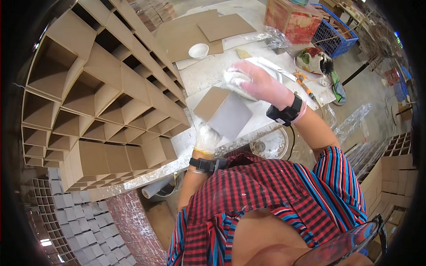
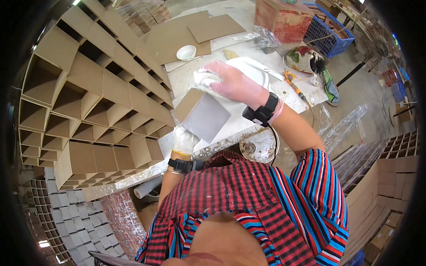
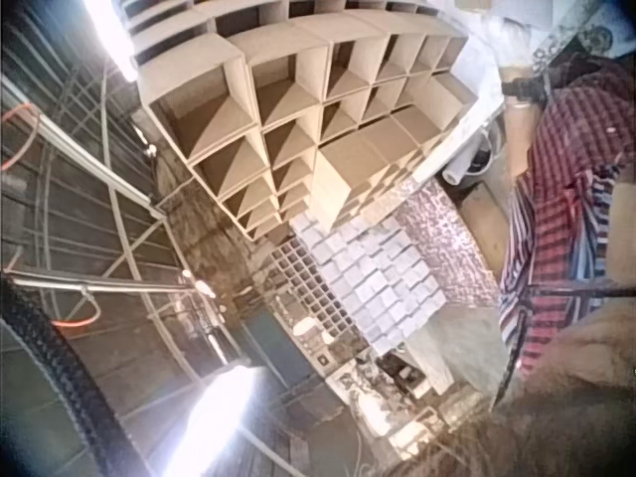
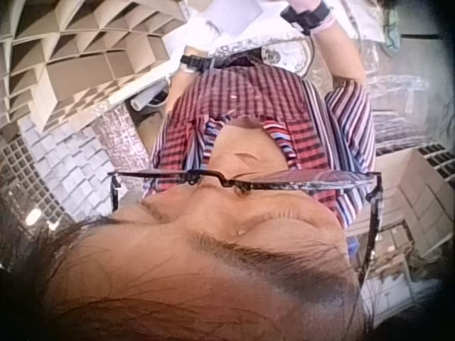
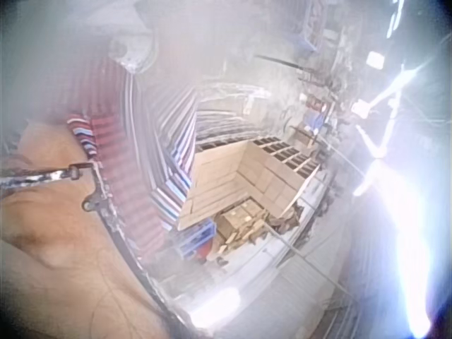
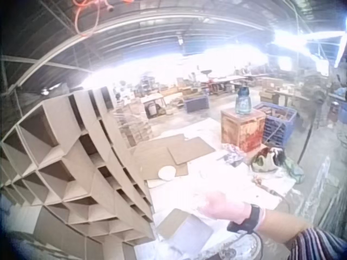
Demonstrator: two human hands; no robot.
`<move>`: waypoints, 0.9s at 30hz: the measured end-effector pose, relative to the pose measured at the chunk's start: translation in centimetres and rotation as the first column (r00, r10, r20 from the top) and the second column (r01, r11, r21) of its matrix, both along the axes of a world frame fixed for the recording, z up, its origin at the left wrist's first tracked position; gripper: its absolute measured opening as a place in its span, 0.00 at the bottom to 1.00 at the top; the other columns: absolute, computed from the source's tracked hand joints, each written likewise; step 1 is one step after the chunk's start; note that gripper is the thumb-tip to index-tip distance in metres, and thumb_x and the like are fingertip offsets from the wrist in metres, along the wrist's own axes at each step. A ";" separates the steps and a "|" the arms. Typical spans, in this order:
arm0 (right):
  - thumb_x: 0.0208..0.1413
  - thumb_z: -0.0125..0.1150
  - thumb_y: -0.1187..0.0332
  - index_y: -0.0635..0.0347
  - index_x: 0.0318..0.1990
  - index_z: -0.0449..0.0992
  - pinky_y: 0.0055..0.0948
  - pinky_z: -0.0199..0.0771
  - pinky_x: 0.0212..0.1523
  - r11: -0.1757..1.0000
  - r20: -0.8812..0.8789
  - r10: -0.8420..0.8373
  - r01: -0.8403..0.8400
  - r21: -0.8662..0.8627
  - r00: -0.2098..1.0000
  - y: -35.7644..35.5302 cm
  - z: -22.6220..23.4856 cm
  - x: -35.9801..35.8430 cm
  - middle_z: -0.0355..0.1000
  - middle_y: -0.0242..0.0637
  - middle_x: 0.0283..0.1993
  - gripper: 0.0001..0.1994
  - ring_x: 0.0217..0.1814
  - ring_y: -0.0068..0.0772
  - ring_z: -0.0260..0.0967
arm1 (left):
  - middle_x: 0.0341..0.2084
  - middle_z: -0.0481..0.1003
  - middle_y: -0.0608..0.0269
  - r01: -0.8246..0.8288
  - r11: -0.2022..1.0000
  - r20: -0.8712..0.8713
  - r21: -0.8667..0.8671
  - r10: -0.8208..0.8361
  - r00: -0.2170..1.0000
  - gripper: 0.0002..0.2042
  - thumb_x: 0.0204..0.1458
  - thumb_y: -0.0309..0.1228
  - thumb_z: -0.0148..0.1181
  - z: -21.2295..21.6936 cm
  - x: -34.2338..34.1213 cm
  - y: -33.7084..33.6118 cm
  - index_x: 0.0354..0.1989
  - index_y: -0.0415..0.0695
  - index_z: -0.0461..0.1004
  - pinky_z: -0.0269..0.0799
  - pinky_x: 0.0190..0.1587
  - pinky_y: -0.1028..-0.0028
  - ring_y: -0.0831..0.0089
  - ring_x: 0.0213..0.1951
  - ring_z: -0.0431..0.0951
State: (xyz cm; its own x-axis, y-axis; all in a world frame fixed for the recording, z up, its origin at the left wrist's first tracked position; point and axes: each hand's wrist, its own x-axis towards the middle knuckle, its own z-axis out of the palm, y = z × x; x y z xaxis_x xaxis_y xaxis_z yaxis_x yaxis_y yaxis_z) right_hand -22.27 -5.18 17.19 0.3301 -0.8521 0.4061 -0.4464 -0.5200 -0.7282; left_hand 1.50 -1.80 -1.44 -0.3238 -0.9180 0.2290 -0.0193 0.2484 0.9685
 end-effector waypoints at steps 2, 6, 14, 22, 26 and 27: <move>0.48 0.60 0.71 0.61 0.53 0.70 0.38 0.66 0.58 0.991 -0.131 -0.038 0.020 -0.133 0.991 0.0 -0.8 0.7 0.70 0.51 0.52 0.22 0.55 0.51 0.67 | 0.56 0.69 0.54 0.021 0.996 0.236 -0.091 0.001 0.972 0.21 0.61 0.38 0.43 -0.7 0.4 -0.6 0.60 0.41 0.64 0.67 0.58 0.60 0.59 0.57 0.70; 0.46 0.64 0.69 0.57 0.51 0.72 0.40 0.68 0.55 0.982 -0.314 -0.093 0.035 -0.184 0.945 0.7 -0.8 1.2 0.70 0.53 0.50 0.21 0.53 0.53 0.68 | 0.54 0.71 0.55 0.594 0.678 -0.901 0.433 0.303 0.311 0.21 0.61 0.41 0.44 4.1 -0.3 -0.2 0.58 0.42 0.65 0.68 0.57 0.60 0.60 0.55 0.72; 0.46 0.63 0.68 0.57 0.46 0.73 0.39 0.71 0.48 0.973 -0.378 -0.118 0.031 -0.228 0.918 1.0 -1.9 1.8 0.71 0.47 0.42 0.17 0.46 0.48 0.71 | 0.52 0.71 0.58 0.546 0.719 -0.902 0.430 0.328 0.280 0.21 0.61 0.44 0.43 7.5 -0.6 0.4 0.57 0.44 0.65 0.69 0.55 0.63 0.63 0.52 0.72; 0.49 0.62 0.64 0.56 0.40 0.75 0.40 0.72 0.39 0.927 -0.306 0.102 -0.203 -0.317 0.946 4.4 -3.4 5.9 0.70 0.43 0.34 0.12 0.39 0.45 0.71 | 0.56 0.66 0.58 0.572 0.778 -0.953 0.260 0.111 0.283 0.22 0.64 0.45 0.36 6.6 -1.0 -0.6 0.61 0.46 0.62 0.63 0.59 0.60 0.61 0.57 0.66; 0.46 0.65 0.65 0.55 0.42 0.74 0.40 0.73 0.41 0.971 -0.339 -0.096 0.013 -0.240 0.936 2.4 -4.9 3.9 0.70 0.42 0.38 0.15 0.40 0.45 0.72 | 0.56 0.67 0.59 0.411 0.734 -0.808 0.541 0.317 0.497 0.22 0.64 0.45 0.37 7.0 -1.4 -1.0 0.60 0.46 0.62 0.66 0.57 0.59 0.61 0.55 0.68; 0.44 0.66 0.65 0.55 0.43 0.74 0.40 0.73 0.42 0.939 -0.295 0.020 -0.119 -0.322 0.955 3.7 -4.9 5.2 0.70 0.43 0.38 0.17 0.41 0.46 0.71 | 0.56 0.67 0.59 0.438 0.717 -0.812 0.543 0.315 0.491 0.22 0.63 0.46 0.37 6.1 -1.0 -1.0 0.59 0.46 0.63 0.67 0.56 0.59 0.61 0.55 0.69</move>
